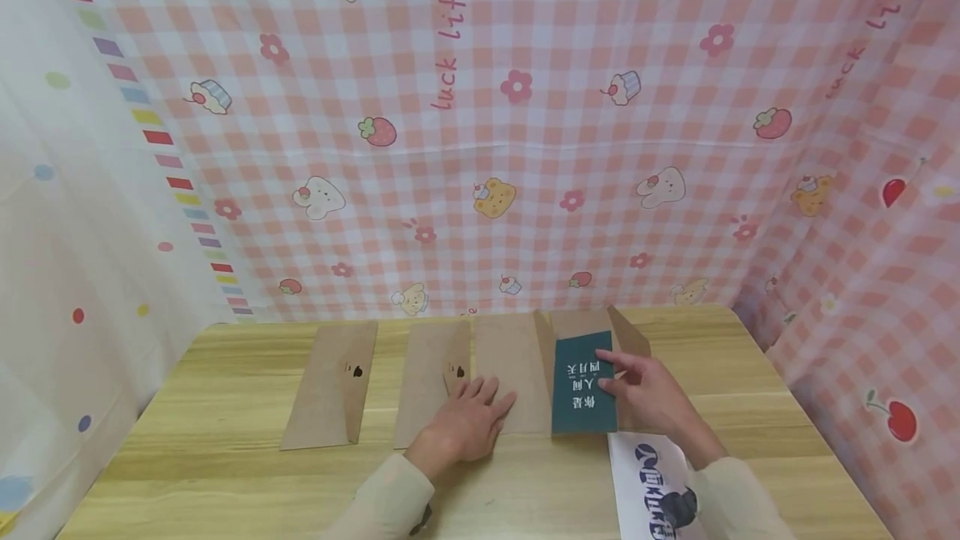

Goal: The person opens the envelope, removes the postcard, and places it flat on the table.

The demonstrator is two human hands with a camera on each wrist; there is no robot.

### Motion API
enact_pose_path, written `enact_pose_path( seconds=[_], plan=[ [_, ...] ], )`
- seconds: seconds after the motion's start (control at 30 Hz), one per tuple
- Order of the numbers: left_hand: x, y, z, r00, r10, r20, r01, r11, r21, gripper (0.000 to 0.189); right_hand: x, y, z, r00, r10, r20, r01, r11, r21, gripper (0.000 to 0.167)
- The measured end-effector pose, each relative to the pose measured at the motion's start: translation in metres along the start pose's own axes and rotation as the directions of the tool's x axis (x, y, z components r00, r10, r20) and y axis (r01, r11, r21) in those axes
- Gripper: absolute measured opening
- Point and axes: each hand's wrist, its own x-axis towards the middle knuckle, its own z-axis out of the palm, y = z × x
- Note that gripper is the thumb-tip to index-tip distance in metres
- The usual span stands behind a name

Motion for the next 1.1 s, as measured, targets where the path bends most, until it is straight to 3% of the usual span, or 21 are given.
enact_pose_path(
  seconds=[0.37,0.57,0.8,1.1],
  plan=[
    [0.000,0.000,-0.001,0.999,-0.019,0.036,0.020,0.999,-0.043,0.049,-0.005,0.003,0.002,1.000,0.000,0.016,-0.001,0.999,0.053,0.051],
    [0.001,0.000,-0.002,0.999,-0.021,0.046,0.024,0.998,-0.065,0.049,-0.008,0.004,0.003,0.997,0.013,0.073,-0.023,0.990,0.137,0.051],
    [0.001,0.000,-0.002,0.998,-0.020,0.053,0.024,0.997,-0.067,0.049,-0.011,0.005,0.005,0.992,-0.028,0.122,0.004,0.981,0.196,0.053],
    [0.000,0.000,-0.002,0.999,-0.015,0.044,0.018,0.998,-0.054,0.049,-0.015,0.007,0.009,0.992,0.011,0.128,-0.034,0.983,0.183,0.050]
  ],
)
